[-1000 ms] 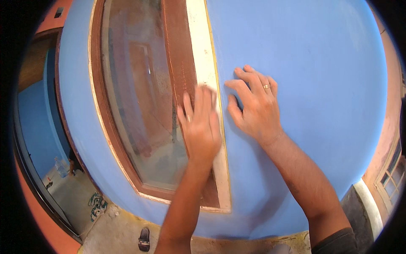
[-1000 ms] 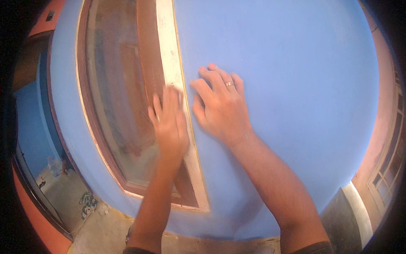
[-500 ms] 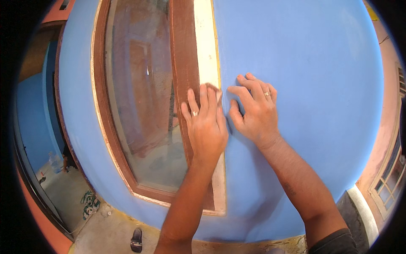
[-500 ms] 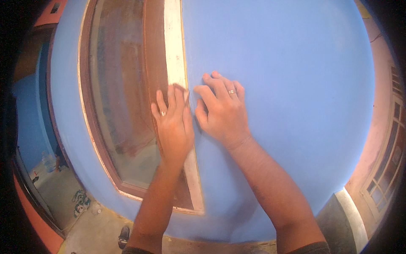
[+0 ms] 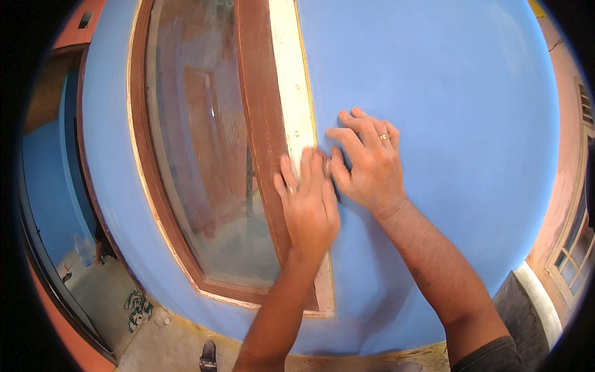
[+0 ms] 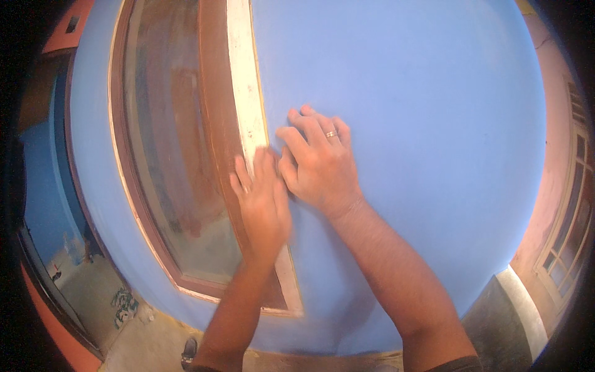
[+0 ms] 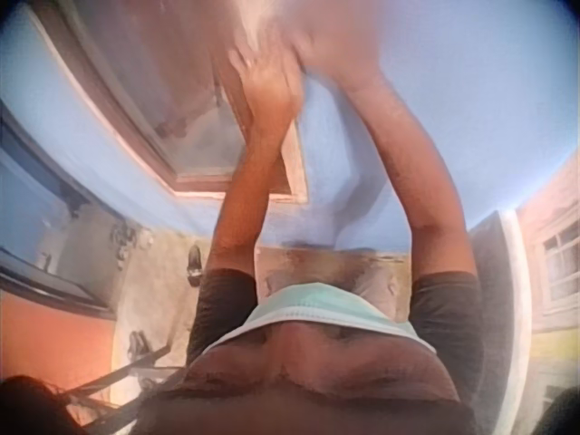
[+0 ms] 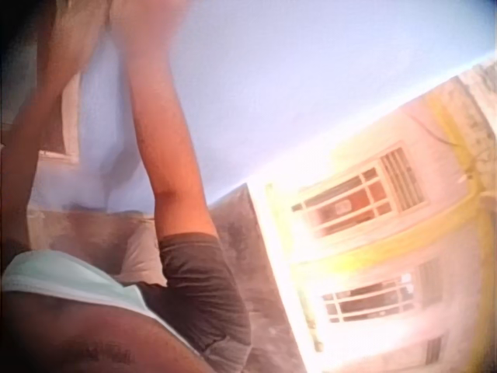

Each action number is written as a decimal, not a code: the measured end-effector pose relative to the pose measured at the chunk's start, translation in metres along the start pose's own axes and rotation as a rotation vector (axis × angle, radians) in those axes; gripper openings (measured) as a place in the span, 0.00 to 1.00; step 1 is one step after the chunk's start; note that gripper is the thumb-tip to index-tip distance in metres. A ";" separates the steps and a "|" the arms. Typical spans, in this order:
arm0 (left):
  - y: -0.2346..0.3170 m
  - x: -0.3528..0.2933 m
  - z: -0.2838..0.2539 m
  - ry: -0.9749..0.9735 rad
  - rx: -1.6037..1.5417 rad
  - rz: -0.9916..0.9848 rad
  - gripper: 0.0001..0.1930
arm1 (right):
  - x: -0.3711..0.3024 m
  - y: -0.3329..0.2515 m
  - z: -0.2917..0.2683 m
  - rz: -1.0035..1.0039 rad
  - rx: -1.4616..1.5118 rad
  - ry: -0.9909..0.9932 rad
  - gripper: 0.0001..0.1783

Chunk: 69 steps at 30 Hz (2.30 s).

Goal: The person sands the wooden frame of a window using a small abrasive pad. They work along the vertical and horizontal edges of the frame, repeatedly rubbing the surface to smooth it.

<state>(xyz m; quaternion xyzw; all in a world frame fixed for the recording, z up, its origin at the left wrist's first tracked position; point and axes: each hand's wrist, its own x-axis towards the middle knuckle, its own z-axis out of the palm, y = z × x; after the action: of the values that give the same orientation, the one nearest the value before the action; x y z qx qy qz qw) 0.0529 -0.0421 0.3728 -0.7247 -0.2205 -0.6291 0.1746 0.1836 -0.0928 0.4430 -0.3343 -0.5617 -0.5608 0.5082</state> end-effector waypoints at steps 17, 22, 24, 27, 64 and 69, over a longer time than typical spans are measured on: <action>0.007 0.001 -0.017 0.320 -0.428 -0.314 0.22 | 0.003 0.000 -0.001 0.012 0.080 0.060 0.12; 0.014 0.018 -0.023 0.397 -0.769 -0.615 0.18 | 0.003 0.001 0.000 0.009 0.105 0.076 0.11; 0.013 0.015 -0.023 0.410 -0.713 -0.616 0.17 | 0.002 0.001 0.000 0.004 0.104 0.084 0.11; 0.016 0.001 -0.017 0.407 -0.625 -0.586 0.14 | 0.002 0.001 -0.001 0.022 0.121 0.067 0.12; -0.008 0.006 -0.006 0.409 -0.095 -0.079 0.16 | 0.002 0.004 -0.001 -0.008 0.134 0.074 0.08; -0.006 -0.018 -0.007 0.346 -0.109 -0.049 0.16 | 0.000 0.007 -0.002 -0.014 0.129 0.078 0.08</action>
<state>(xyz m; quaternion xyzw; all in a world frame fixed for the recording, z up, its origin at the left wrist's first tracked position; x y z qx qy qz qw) 0.0418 -0.0428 0.3563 -0.6084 -0.1703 -0.7594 0.1553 0.1911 -0.0940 0.4451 -0.2749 -0.5787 -0.5395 0.5464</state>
